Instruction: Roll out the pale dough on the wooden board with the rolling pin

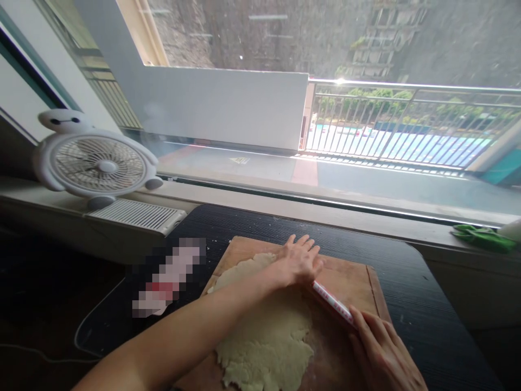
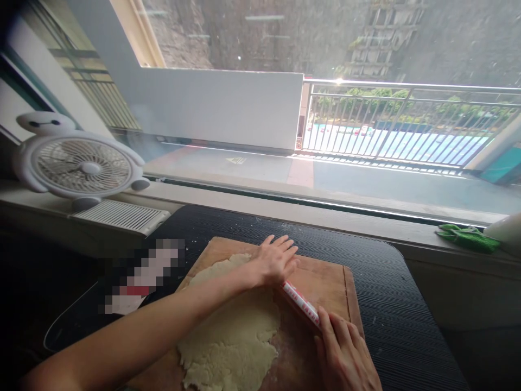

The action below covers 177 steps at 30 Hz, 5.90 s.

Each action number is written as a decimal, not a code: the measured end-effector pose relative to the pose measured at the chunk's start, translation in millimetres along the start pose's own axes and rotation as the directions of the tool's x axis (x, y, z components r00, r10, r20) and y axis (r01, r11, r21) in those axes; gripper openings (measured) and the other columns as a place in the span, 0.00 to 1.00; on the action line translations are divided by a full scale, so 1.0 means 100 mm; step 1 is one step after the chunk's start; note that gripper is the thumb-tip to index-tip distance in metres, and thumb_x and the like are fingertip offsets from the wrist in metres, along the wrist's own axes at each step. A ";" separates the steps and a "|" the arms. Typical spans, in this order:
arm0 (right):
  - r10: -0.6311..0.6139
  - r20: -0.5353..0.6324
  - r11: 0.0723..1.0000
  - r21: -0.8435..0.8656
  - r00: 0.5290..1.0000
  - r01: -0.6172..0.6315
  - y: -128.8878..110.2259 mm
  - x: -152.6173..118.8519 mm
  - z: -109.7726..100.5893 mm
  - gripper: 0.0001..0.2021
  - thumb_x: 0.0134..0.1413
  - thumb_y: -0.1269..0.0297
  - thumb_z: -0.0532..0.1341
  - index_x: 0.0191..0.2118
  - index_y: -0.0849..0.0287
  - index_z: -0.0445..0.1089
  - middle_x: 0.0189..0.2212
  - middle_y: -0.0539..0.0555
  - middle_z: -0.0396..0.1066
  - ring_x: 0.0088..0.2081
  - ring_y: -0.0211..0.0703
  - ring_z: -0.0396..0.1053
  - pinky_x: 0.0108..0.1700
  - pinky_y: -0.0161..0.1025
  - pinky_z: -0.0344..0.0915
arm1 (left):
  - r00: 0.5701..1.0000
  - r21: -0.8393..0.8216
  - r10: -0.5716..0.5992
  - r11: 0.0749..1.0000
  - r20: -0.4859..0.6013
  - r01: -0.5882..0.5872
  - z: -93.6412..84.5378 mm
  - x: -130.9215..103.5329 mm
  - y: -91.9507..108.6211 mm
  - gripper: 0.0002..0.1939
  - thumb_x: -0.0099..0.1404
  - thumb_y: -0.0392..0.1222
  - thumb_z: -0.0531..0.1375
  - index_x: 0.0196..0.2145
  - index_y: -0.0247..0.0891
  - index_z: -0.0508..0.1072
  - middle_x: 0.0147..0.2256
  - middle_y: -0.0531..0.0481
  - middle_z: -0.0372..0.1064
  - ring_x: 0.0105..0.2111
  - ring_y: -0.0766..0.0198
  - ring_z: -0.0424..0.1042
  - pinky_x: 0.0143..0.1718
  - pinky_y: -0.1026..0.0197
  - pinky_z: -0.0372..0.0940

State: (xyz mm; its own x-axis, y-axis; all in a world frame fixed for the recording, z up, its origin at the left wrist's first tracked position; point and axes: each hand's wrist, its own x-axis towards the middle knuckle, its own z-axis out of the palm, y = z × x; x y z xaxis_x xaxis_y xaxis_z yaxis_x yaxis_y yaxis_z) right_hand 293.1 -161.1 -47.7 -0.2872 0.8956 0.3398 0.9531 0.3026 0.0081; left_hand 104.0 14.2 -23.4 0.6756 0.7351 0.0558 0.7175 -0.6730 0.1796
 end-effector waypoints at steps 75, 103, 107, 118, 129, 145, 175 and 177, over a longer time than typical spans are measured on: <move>0.090 -0.039 0.995 0.041 0.995 -0.088 0.17 -0.09 -0.05 0.17 0.62 0.60 0.47 0.53 0.57 0.62 0.45 0.56 0.69 0.43 0.44 0.68 0.42 0.39 0.68 | 1.000 0.005 -0.005 1.000 -0.027 0.005 -0.01 0.04 0.02 0.26 0.66 0.56 0.42 0.57 0.45 0.61 0.59 0.46 0.57 0.60 0.52 0.50 0.58 0.41 0.46; 0.136 0.068 0.946 0.288 0.988 -0.150 0.15 -0.11 -0.13 0.13 0.60 0.63 0.49 0.49 0.53 0.62 0.42 0.53 0.67 0.41 0.41 0.67 0.41 0.36 0.67 | 0.987 -0.177 -0.080 0.983 -0.137 0.055 -0.31 0.20 -0.32 0.24 0.69 0.46 0.39 0.46 0.37 0.71 0.51 0.46 0.67 0.55 0.60 0.60 0.57 0.56 0.51; 0.137 0.086 0.963 0.223 0.987 -0.153 0.07 -0.10 -0.11 0.13 0.61 0.63 0.48 0.50 0.54 0.61 0.41 0.54 0.66 0.41 0.42 0.66 0.42 0.38 0.66 | 0.998 -0.059 0.004 0.998 -0.061 -0.008 -0.10 -0.05 -0.23 0.21 0.67 0.46 0.44 0.52 0.39 0.67 0.56 0.47 0.61 0.60 0.57 0.52 0.61 0.47 0.42; 0.235 0.053 0.964 0.116 0.970 -0.240 0.27 -0.03 0.02 0.15 0.61 0.62 0.49 0.53 0.55 0.59 0.43 0.54 0.65 0.42 0.44 0.64 0.44 0.42 0.62 | 0.973 -0.093 -0.187 0.980 -0.137 0.176 -0.20 0.48 -0.23 0.25 0.70 0.43 0.36 0.42 0.38 0.71 0.45 0.46 0.70 0.48 0.64 0.65 0.51 0.61 0.57; 0.345 0.026 0.935 0.078 0.938 -0.346 0.20 -0.13 -0.01 0.13 0.61 0.63 0.50 0.51 0.55 0.59 0.43 0.53 0.65 0.42 0.46 0.62 0.44 0.43 0.59 | 0.943 -0.078 -0.302 0.946 0.138 0.314 -0.40 -0.28 -0.50 0.14 0.56 0.50 0.53 0.28 0.40 0.73 0.28 0.48 0.72 0.29 0.58 0.70 0.32 0.59 0.60; 0.379 -0.003 0.924 0.063 0.925 -0.378 0.15 -0.12 -0.03 0.13 0.59 0.68 0.52 0.50 0.55 0.59 0.43 0.52 0.65 0.43 0.46 0.61 0.44 0.42 0.58 | 0.880 -0.477 -0.042 0.828 0.474 0.296 -0.53 -0.26 -0.56 0.14 0.49 0.49 0.59 0.26 0.36 0.75 0.21 0.55 0.65 0.21 0.69 0.61 0.23 0.67 0.53; 0.077 0.048 0.979 0.185 0.996 -0.085 -0.19 0.19 -0.10 0.13 0.59 0.70 0.52 0.49 0.55 0.62 0.41 0.54 0.65 0.42 0.44 0.63 0.44 0.41 0.59 | 0.981 -0.097 -0.126 0.989 -0.150 0.112 -0.53 -0.52 -0.51 0.21 0.66 0.47 0.45 0.50 0.37 0.68 0.50 0.44 0.66 0.52 0.57 0.61 0.56 0.54 0.51; 0.080 0.051 0.983 0.160 0.996 -0.087 -0.21 0.25 -0.06 0.14 0.58 0.70 0.52 0.50 0.55 0.62 0.40 0.54 0.65 0.42 0.45 0.63 0.44 0.42 0.60 | 0.985 -0.016 -0.135 0.991 -0.104 0.134 -0.32 -0.52 -0.46 0.23 0.67 0.46 0.44 0.55 0.37 0.64 0.55 0.44 0.62 0.56 0.57 0.57 0.59 0.51 0.47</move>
State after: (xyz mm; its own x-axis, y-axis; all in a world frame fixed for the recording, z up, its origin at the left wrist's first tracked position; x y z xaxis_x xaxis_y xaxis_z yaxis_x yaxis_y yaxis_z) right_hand 266.5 -147.2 -33.5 -0.2147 0.9322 0.2914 0.9467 0.2719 -0.1725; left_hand 30.5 9.8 -3.6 0.5512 0.8237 0.1333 0.7987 -0.5671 0.2013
